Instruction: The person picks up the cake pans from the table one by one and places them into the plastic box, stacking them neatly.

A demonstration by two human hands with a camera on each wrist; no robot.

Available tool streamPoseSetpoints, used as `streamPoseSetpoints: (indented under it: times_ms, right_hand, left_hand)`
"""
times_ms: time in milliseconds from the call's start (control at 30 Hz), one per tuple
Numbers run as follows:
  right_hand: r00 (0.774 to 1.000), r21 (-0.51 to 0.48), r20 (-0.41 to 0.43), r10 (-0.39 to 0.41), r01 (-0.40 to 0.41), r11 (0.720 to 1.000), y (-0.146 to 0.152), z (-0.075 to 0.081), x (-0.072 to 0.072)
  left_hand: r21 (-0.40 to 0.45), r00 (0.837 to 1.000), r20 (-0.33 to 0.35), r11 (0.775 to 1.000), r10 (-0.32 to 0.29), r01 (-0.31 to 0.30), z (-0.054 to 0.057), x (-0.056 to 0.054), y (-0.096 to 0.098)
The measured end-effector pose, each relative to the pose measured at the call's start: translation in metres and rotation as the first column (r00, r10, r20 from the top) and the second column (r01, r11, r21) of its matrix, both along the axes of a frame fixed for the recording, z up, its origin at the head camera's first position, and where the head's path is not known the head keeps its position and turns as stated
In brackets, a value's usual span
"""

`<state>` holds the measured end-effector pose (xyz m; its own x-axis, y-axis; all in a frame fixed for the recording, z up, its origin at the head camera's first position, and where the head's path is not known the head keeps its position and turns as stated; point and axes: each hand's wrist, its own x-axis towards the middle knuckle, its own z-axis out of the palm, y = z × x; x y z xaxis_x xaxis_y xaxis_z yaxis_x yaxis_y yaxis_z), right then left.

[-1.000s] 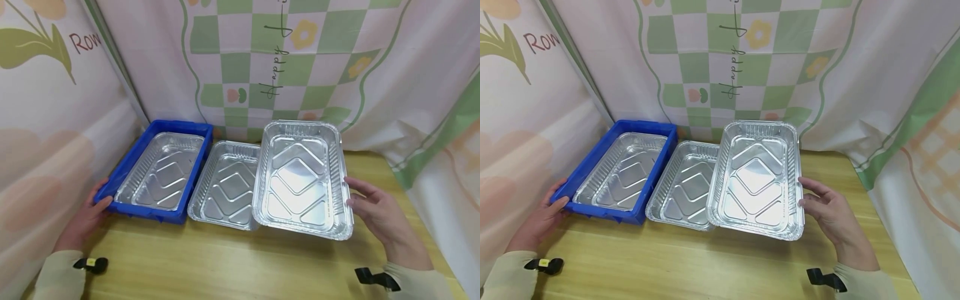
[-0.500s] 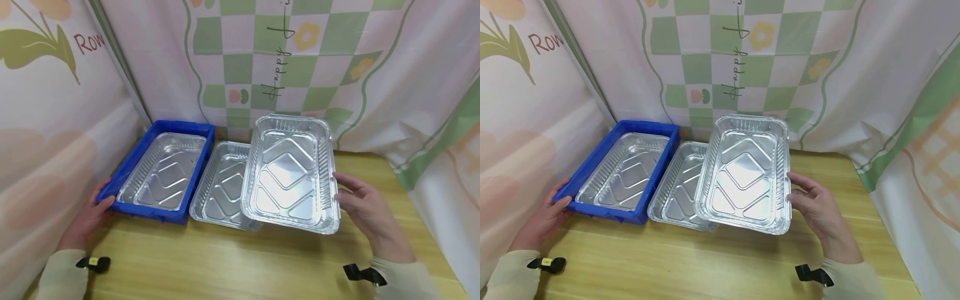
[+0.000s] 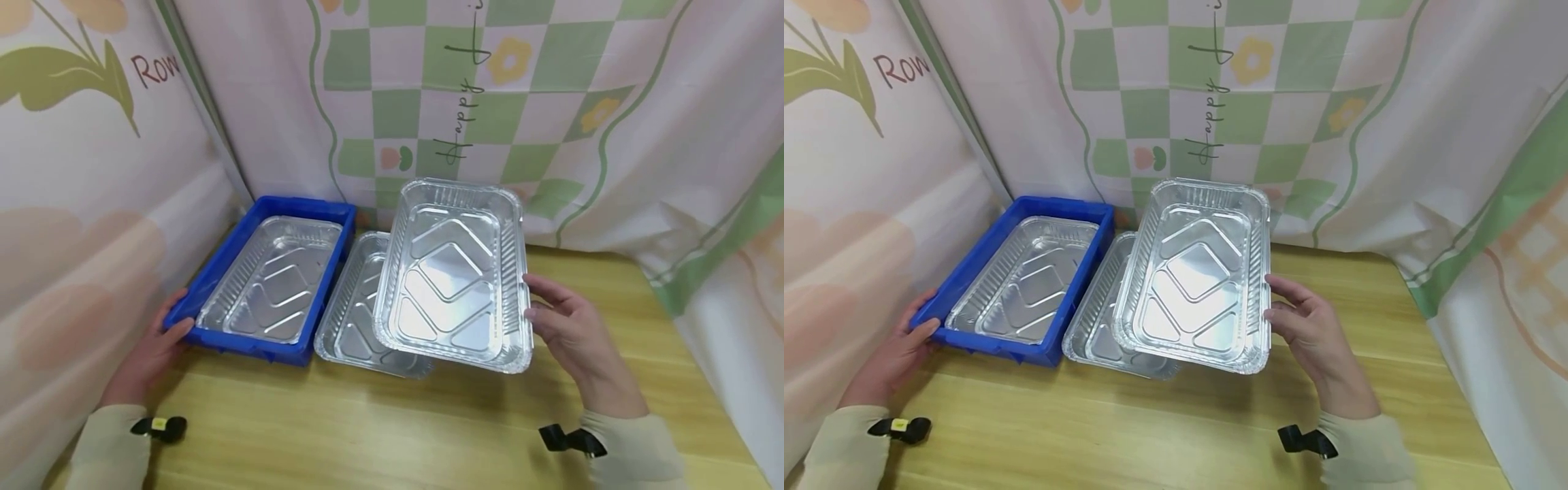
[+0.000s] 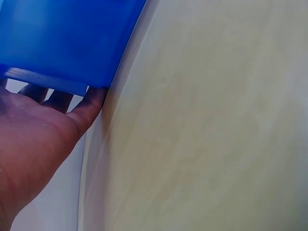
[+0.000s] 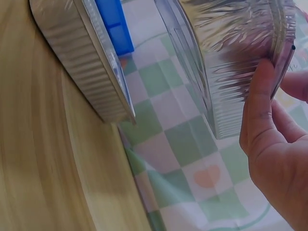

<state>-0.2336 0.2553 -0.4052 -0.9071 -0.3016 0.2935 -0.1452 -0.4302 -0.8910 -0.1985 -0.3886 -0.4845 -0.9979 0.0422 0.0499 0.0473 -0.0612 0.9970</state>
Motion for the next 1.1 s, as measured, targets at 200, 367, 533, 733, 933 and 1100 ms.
streamPoseSetpoints:
  times_ms: [200, 367, 533, 733, 933, 1100]
  right_hand:
    - [0.999, -0.021, -0.004, 0.041, -0.041, 0.999, 0.001, 0.001, 0.0]
    - [1.0, -0.001, 0.006, 0.018, -0.018, 1.0, 0.0, 0.003, 0.001]
    - [1.0, 0.026, 0.005, -0.021, 0.021, 0.999, -0.001, 0.005, 0.002]
    - [0.997, 0.034, 0.027, -0.073, 0.072, 0.997, -0.012, 0.008, 0.001]
    - [0.996, 0.024, 0.072, -0.054, 0.052, 0.998, -0.039, 0.005, -0.005]
    - [0.988, 0.068, 0.141, -0.065, 0.056, 0.996, -0.068, 0.002, -0.006]
  left_hand:
    - [0.016, 1.0, -0.006, 1.0, -0.017, 0.017, -0.018, -0.009, 0.019]
    - [0.033, 0.999, 0.015, 0.999, -0.029, 0.029, -0.028, -0.015, 0.036]
    - [0.053, 0.999, 0.025, 0.998, -0.046, 0.045, -0.035, -0.021, 0.052]
    - [0.025, 0.997, 0.052, 0.998, -0.058, 0.057, -0.034, -0.027, 0.062]
    - [-0.042, 0.997, 0.068, 0.998, -0.048, 0.051, -0.032, -0.023, 0.06]
    - [-0.009, 0.997, 0.048, 0.998, -0.057, 0.057, -0.035, -0.02, 0.06]
